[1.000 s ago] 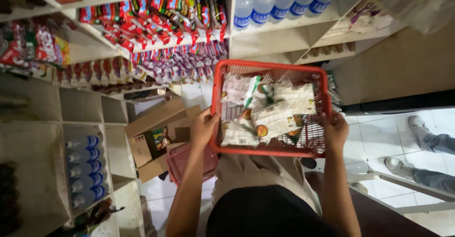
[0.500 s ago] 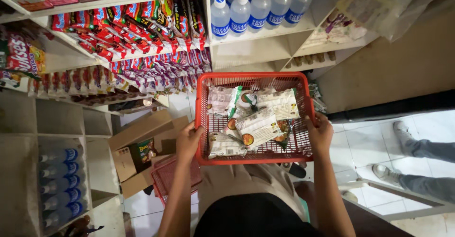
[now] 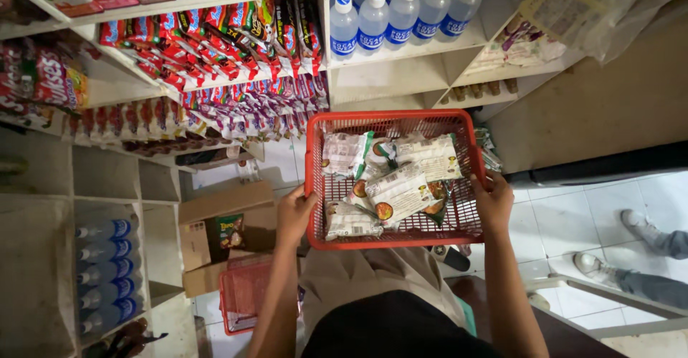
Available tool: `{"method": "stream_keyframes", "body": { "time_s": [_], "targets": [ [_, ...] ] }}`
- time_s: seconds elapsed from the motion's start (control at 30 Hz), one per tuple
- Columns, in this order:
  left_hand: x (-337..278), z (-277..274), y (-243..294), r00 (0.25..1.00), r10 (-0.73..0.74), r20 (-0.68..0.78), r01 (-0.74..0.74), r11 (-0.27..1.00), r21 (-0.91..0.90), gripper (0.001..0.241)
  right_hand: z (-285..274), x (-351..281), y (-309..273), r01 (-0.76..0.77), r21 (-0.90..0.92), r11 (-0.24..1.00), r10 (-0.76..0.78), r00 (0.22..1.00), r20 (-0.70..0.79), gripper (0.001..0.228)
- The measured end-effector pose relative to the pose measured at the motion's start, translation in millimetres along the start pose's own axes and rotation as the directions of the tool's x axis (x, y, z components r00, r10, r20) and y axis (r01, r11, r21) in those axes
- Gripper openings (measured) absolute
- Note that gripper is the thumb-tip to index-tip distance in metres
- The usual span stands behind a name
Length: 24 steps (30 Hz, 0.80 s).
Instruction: The person loads instant noodle packets into a basket, carries the basket over to a shelf, and places the packets onto the shelf by hand.
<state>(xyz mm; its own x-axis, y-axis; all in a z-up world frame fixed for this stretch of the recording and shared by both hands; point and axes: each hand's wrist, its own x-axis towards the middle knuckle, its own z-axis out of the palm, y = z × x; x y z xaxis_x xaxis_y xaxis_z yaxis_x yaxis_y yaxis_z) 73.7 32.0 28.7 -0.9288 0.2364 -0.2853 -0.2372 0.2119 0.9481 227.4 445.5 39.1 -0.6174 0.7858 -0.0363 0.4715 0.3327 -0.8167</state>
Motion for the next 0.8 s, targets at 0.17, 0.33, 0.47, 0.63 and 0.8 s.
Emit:
{"method": "stream_keyframes", "body": {
  "time_s": [0.17, 0.33, 0.47, 0.63, 0.8],
  "targets": [
    [3.6, -18.9, -26.9, 0.991, 0.108, 0.084, -0.096, 0.985, -0.142, 0.035, 7.6, -24.2, -9.1, -0.004, -0.056, 0.998, 0.003, 1.0, -0.019, 0.034],
    [7.7, -41.0, -33.7, 0.999, -0.025, 0.043, 0.026, 0.999, -0.031, 0.039, 15.6, -55.7, -5.0, -0.008, -0.006, 1.0, 0.007, 0.997, -0.079, 0.037],
    [4.7, -56.3, -28.5, 0.993, 0.054, 0.101, -0.047, 0.996, -0.071, 0.037, 28.1, -80.9, 0.7, -0.047, 0.005, 0.999, 0.047, 0.99, -0.135, 0.033],
    [-5.0, -70.0, -28.4, 0.999, -0.032, 0.024, 0.028, 0.992, 0.126, 0.032, 42.2, -101.7, 18.5, -0.096, 0.003, 0.995, 0.096, 0.99, -0.107, 0.034],
    [-11.2, -63.1, -23.9, 0.999, -0.037, 0.007, 0.036, 0.994, 0.105, 0.03, 45.9, -100.1, 40.2, -0.047, 0.191, 0.981, 0.062, 0.995, -0.076, 0.034]
  ]
}}
